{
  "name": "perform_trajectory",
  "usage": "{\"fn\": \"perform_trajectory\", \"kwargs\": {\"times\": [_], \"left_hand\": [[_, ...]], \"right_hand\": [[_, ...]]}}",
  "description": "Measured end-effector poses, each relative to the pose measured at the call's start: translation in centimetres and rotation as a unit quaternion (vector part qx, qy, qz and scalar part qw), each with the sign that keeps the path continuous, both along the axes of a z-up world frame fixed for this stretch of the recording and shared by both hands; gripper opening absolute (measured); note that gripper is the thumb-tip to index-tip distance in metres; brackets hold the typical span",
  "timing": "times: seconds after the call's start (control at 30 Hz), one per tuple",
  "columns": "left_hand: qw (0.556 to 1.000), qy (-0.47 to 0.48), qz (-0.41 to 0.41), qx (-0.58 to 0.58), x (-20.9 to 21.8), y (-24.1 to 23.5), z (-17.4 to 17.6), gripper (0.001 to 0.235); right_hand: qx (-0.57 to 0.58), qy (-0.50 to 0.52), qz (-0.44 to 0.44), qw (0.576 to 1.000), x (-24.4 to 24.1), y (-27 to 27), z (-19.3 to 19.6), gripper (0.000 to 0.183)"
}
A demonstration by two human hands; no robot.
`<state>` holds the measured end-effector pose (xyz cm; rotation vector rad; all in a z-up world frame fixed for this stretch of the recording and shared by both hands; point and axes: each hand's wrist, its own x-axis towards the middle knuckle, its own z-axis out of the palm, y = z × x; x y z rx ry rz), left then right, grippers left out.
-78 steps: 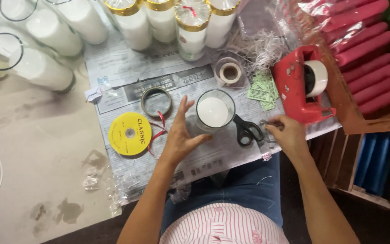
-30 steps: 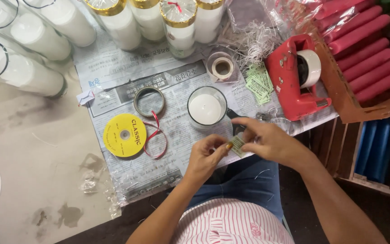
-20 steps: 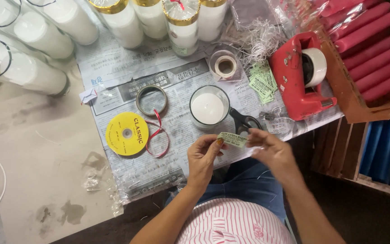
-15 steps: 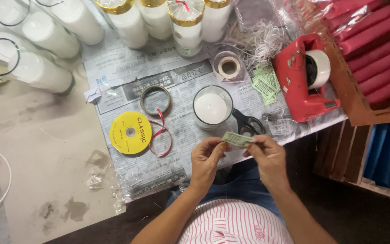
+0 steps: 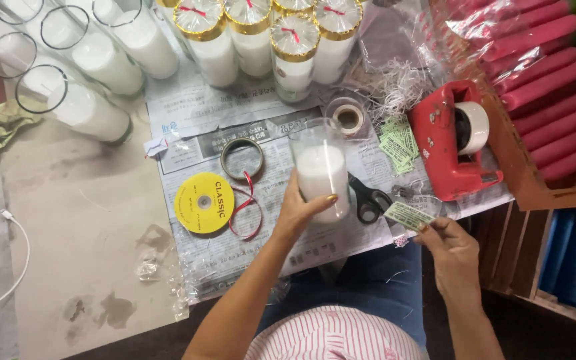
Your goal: Wrapping finished candles in plastic sleeves and applying decorative labels.
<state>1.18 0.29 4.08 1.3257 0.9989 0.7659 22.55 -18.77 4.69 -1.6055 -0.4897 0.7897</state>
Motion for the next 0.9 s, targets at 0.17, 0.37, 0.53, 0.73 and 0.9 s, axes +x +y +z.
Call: {"fn": "perform_trajectory", "kwargs": {"times": [0.17, 0.37, 0.53, 0.73, 0.9], "left_hand": [[0.887, -0.349, -0.053, -0.299, -0.7, -2.9, -4.0, 0.074], [0.855, -0.400, 0.011, -0.330, 1.2, -5.0, -1.4, 0.050], [0.874, -0.376, 0.016, -0.306, 1.0, -4.7, -0.1, 0.054], [0.879, -0.347, 0.043, -0.325, 1.9, -4.6, -3.0, 0.074], [0.872, -0.313, 0.076, -0.369, 0.5, -3.6, 1.7, 0.092]], "right_hand": [[-0.025, -0.156, 0.084, 0.984, -1.6, 0.9, 6.2, 0.011], [0.117, -0.091, 0.187, 0.971, -3.7, 4.4, 5.8, 0.008], [0.146, -0.046, 0.170, 0.973, -5.5, 6.5, 4.9, 0.007], [0.282, -0.238, 0.225, 0.902, -10.1, 8.6, 6.2, 0.007], [0.306, -0.359, 0.280, 0.836, -13.0, 5.1, 5.4, 0.007]]}}
